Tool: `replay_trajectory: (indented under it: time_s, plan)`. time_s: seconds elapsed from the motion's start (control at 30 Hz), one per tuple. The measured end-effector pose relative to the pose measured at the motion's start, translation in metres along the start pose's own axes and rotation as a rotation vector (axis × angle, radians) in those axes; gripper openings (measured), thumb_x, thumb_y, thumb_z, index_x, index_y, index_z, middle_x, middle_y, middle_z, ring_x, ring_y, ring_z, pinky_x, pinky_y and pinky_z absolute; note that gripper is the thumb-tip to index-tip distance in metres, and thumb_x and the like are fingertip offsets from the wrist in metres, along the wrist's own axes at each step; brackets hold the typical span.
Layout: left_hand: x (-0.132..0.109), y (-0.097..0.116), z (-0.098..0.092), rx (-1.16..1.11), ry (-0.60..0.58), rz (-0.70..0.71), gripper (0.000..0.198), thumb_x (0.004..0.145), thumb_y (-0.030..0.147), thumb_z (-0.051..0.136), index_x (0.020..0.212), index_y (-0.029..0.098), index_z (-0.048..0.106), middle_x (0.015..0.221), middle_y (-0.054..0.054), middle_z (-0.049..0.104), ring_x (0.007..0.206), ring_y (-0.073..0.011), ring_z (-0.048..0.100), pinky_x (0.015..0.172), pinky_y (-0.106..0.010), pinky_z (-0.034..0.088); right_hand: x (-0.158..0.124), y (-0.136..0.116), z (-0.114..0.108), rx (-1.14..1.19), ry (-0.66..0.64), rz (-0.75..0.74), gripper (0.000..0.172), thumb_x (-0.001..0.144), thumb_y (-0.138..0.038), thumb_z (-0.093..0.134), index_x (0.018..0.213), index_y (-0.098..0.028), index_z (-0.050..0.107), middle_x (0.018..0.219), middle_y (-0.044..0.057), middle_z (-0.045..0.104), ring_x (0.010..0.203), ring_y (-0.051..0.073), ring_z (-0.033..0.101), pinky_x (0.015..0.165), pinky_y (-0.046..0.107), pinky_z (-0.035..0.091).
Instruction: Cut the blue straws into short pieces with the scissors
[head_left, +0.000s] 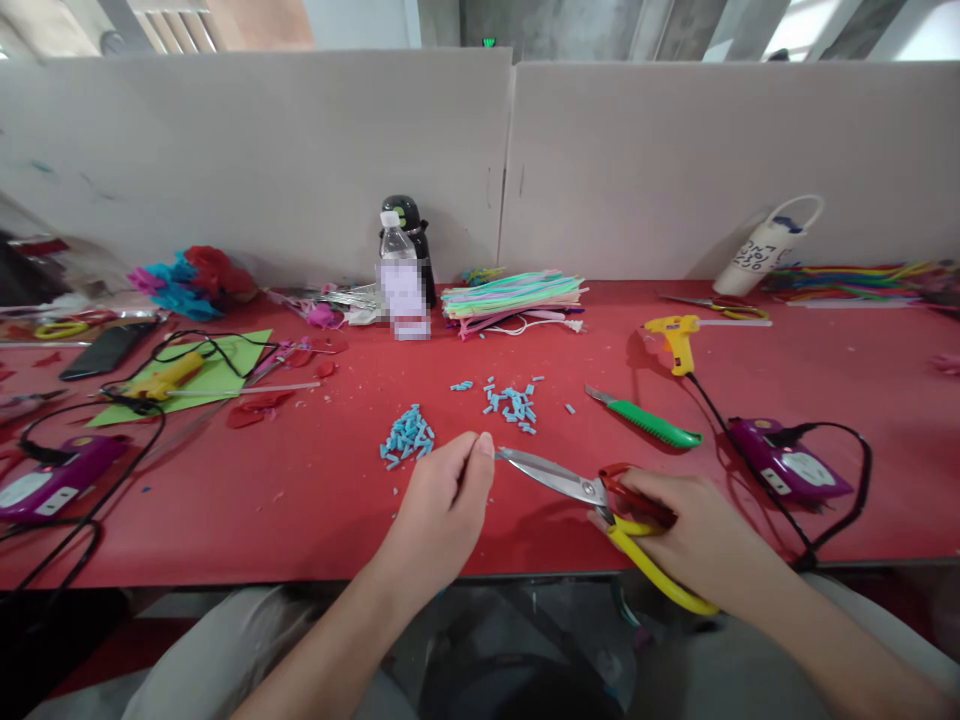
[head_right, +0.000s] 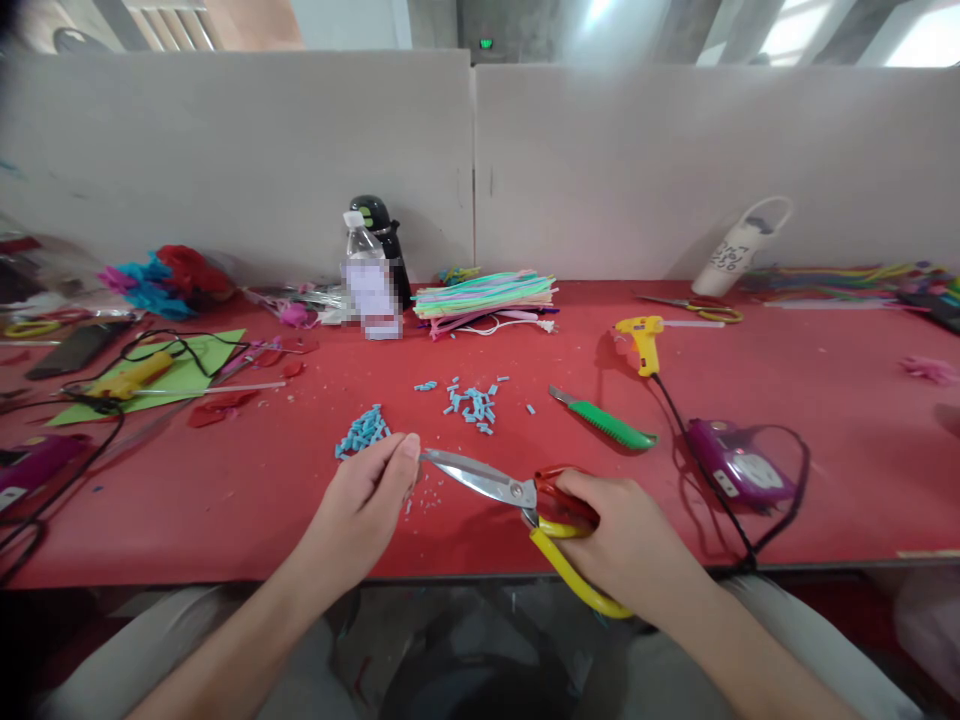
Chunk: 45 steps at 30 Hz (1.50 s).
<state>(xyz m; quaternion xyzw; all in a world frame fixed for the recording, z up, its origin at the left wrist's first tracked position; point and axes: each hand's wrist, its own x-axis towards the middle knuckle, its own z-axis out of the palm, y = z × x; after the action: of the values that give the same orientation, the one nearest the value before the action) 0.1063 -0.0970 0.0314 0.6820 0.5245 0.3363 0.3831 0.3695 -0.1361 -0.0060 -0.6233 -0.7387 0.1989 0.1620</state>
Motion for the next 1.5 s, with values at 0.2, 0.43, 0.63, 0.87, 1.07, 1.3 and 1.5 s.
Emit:
replay_trajectory:
  time_s: [0.2, 0.43, 0.63, 0.87, 1.07, 1.3, 1.5]
  plan:
    - [-0.002, -0.001, 0.0, 0.007, -0.006, -0.007, 0.04, 0.103, 0.043, 0.034, 0.07, 0.02, 0.033, 0.063, 0.005, 0.028, 0.056, -0.0107, 0.029, 0.053, -0.027, 0.024, 0.0, 0.0, 0.0, -0.004, 0.0, 0.006, 0.018, 0.08, -0.03, 0.063, 0.072, -0.022, 0.05, 0.061, -0.004, 0.045, 0.06, 0.013, 0.044, 0.052, 0.022, 0.032]
    - [-0.001, -0.003, 0.0, 0.008, -0.001, -0.01, 0.041, 0.104, 0.043, 0.032, 0.07, 0.02, 0.033, 0.062, 0.005, 0.03, 0.056, -0.0106, 0.03, 0.053, -0.027, 0.024, 0.001, -0.002, -0.001, 0.005, 0.03, 0.015, 0.023, 0.079, -0.034, 0.066, 0.068, -0.021, 0.05, 0.058, -0.005, 0.042, 0.056, 0.012, 0.041, 0.05, 0.022, 0.031]
    - [0.001, -0.004, 0.001, -0.014, 0.011, -0.004, 0.042, 0.104, 0.045, 0.033, 0.07, 0.02, 0.032, 0.062, 0.005, 0.031, 0.057, -0.0106, 0.031, 0.053, -0.027, 0.026, -0.002, -0.001, 0.001, 0.13, 0.066, 0.024, 0.025, 0.084, -0.039, 0.064, 0.075, -0.022, 0.049, 0.065, -0.004, 0.049, 0.062, 0.013, 0.044, 0.054, 0.021, 0.037]
    - [0.002, 0.0, -0.01, 0.017, -0.091, 0.065, 0.04, 0.104, 0.044, 0.035, 0.073, 0.02, 0.038, 0.067, 0.005, 0.039, 0.061, -0.0109, 0.038, 0.059, -0.026, 0.032, 0.0, -0.005, -0.005, 0.101, 0.1, 0.032, 0.028, 0.083, -0.045, 0.065, 0.074, -0.022, 0.051, 0.061, -0.003, 0.052, 0.058, 0.012, 0.044, 0.052, 0.022, 0.037]
    - [0.003, -0.004, -0.018, 0.079, -0.151, 0.112, 0.036, 0.105, 0.044, 0.034, 0.08, 0.02, 0.043, 0.074, 0.003, 0.046, 0.069, -0.0124, 0.042, 0.064, -0.027, 0.035, 0.001, -0.003, -0.006, 0.093, 0.069, 0.038, 0.027, 0.082, -0.043, 0.066, 0.074, -0.021, 0.052, 0.062, -0.004, 0.053, 0.058, 0.012, 0.045, 0.052, 0.021, 0.036]
    - [0.003, -0.002, -0.018, 0.089, -0.161, 0.121, 0.037, 0.105, 0.043, 0.033, 0.08, 0.02, 0.045, 0.073, 0.003, 0.045, 0.066, -0.0123, 0.04, 0.062, -0.027, 0.034, -0.003, 0.0, -0.003, 0.05, -0.003, 0.027, 0.022, 0.083, -0.033, 0.063, 0.072, -0.021, 0.048, 0.062, -0.004, 0.047, 0.059, 0.012, 0.044, 0.051, 0.022, 0.032]
    - [0.003, 0.0, -0.018, 0.09, -0.167, 0.106, 0.037, 0.105, 0.044, 0.032, 0.08, 0.02, 0.045, 0.073, 0.003, 0.045, 0.066, -0.0123, 0.041, 0.062, -0.027, 0.034, -0.004, 0.003, -0.001, 0.036, -0.014, 0.017, 0.015, 0.082, -0.028, 0.062, 0.074, -0.021, 0.05, 0.063, -0.003, 0.051, 0.06, 0.013, 0.047, 0.052, 0.022, 0.032]
